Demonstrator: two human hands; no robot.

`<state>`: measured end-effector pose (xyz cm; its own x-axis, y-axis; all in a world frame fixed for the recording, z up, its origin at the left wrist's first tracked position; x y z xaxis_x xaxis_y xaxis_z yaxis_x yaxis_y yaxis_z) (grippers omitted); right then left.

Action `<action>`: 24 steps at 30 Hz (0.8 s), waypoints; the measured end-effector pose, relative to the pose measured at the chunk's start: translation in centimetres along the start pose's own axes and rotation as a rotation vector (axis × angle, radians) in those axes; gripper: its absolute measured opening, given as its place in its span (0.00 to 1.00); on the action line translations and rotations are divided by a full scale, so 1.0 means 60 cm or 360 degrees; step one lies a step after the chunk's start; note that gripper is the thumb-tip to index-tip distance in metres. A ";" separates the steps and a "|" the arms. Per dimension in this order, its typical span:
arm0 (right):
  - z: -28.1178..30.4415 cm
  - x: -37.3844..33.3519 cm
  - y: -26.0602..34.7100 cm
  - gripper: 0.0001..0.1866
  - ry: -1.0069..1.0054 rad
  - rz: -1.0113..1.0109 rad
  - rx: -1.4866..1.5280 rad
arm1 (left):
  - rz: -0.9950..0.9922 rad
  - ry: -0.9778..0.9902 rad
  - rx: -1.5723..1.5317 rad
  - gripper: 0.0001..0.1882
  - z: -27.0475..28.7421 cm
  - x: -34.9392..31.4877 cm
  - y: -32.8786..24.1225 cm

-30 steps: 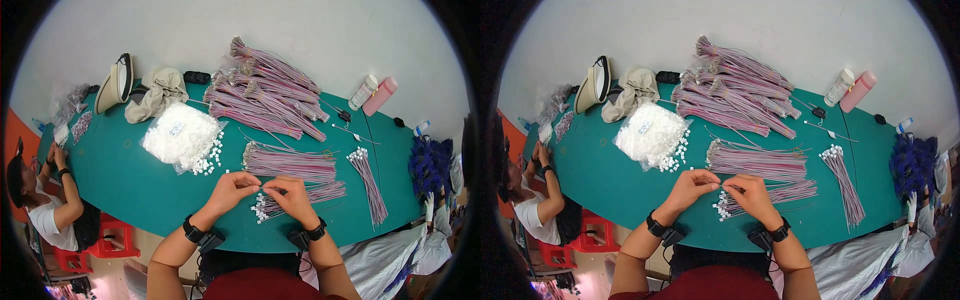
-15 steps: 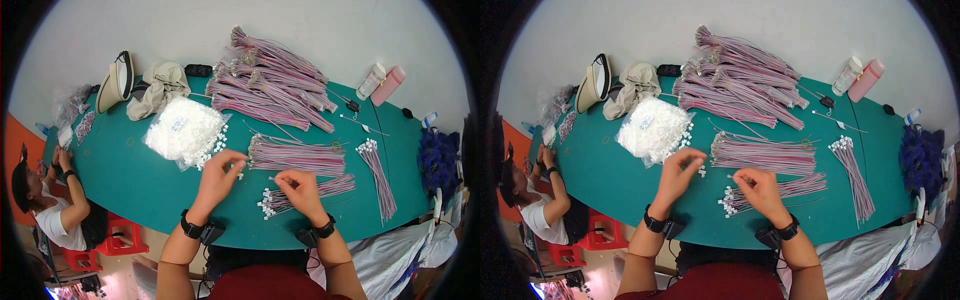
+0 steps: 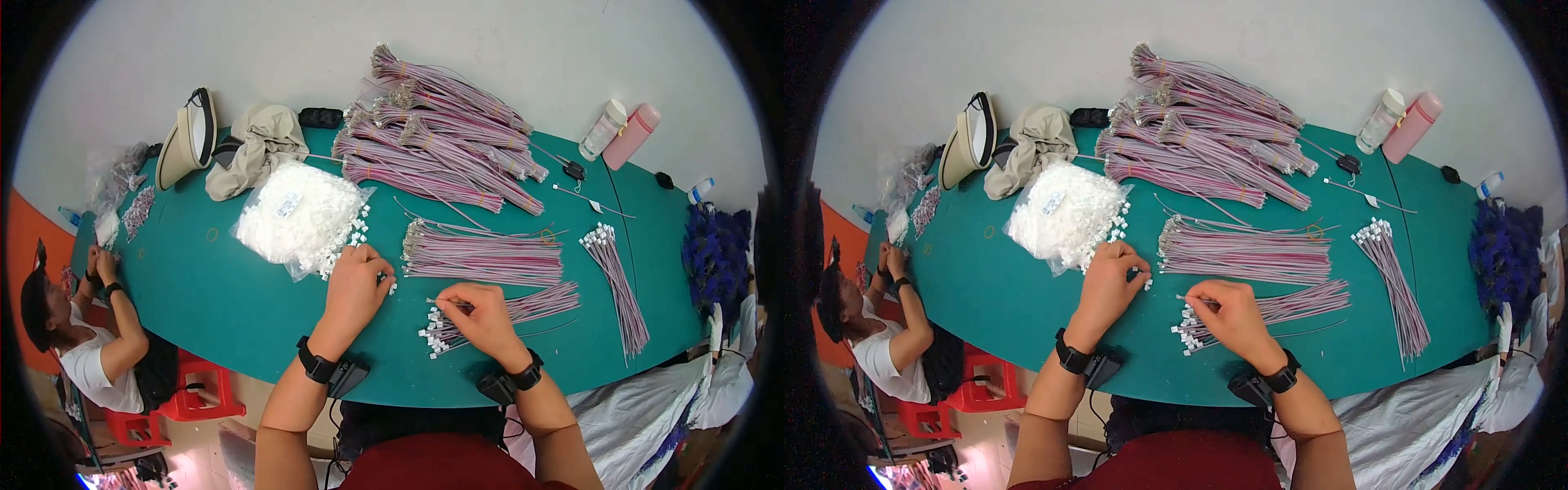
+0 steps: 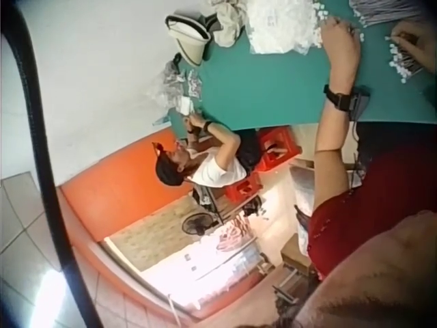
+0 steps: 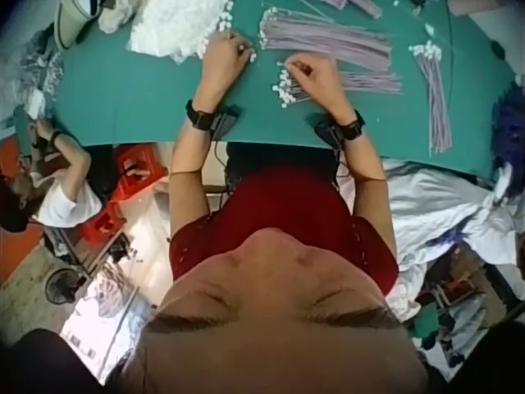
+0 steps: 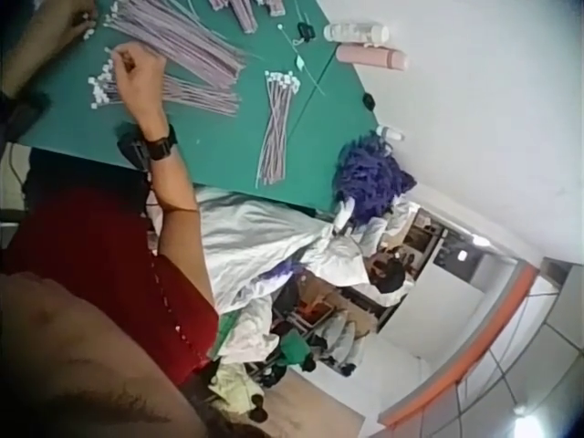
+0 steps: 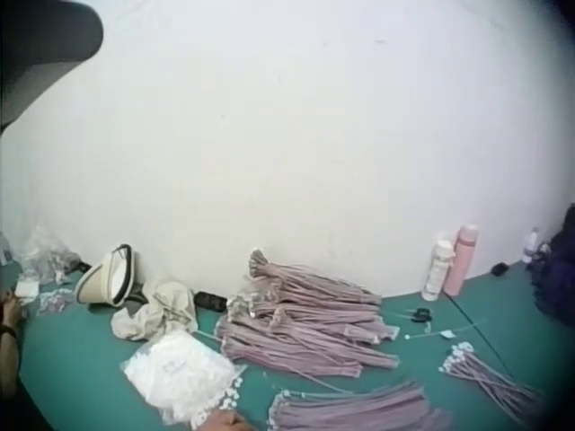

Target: Manually attaching small plastic clips to bundles of striped cables at a workbench.

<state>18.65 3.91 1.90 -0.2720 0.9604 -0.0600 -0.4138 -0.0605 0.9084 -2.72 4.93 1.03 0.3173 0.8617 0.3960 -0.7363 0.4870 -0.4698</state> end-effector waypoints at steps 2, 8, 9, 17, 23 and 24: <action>-0.001 0.000 0.002 0.04 0.0024 -0.0007 -0.0014 | -0.0043 -0.0003 0.0041 0.07 0.000 0.000 -0.002; 0.001 0.000 -0.004 0.03 0.0021 -0.0049 0.0099 | -0.0084 -0.0140 -0.0126 0.05 0.004 0.005 -0.010; 0.002 -0.001 -0.003 0.03 0.0027 -0.0059 0.0123 | 0.0092 -0.0147 -0.0444 0.04 0.003 0.004 -0.010; 0.007 -0.003 -0.013 0.04 0.0083 -0.0168 0.0359 | 0.0537 -0.0172 -0.1898 0.06 -0.024 -0.006 -0.036; 0.009 -0.005 -0.013 0.04 0.0102 -0.0212 0.0512 | 0.0579 -0.0116 -0.2031 0.10 -0.037 -0.014 -0.041; 0.010 -0.005 -0.012 0.04 0.0100 -0.0213 0.0512 | 0.0579 -0.0114 -0.2032 0.10 -0.038 -0.014 -0.041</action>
<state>19.54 3.80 1.49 -0.2910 0.9348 -0.2037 -0.1571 0.1633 0.9740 0.19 3.31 0.04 0.1624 0.9803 0.1125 0.3148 0.0566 -0.9475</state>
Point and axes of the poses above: each hand's wrist, its own x-axis towards the middle knuckle, its own z-axis out of the back of the hand, y = z × x, the point moved 3 cm from there along x, towards the middle knuckle, and after that the axes turned 15 degrees about -z, right-handed, at the moved point
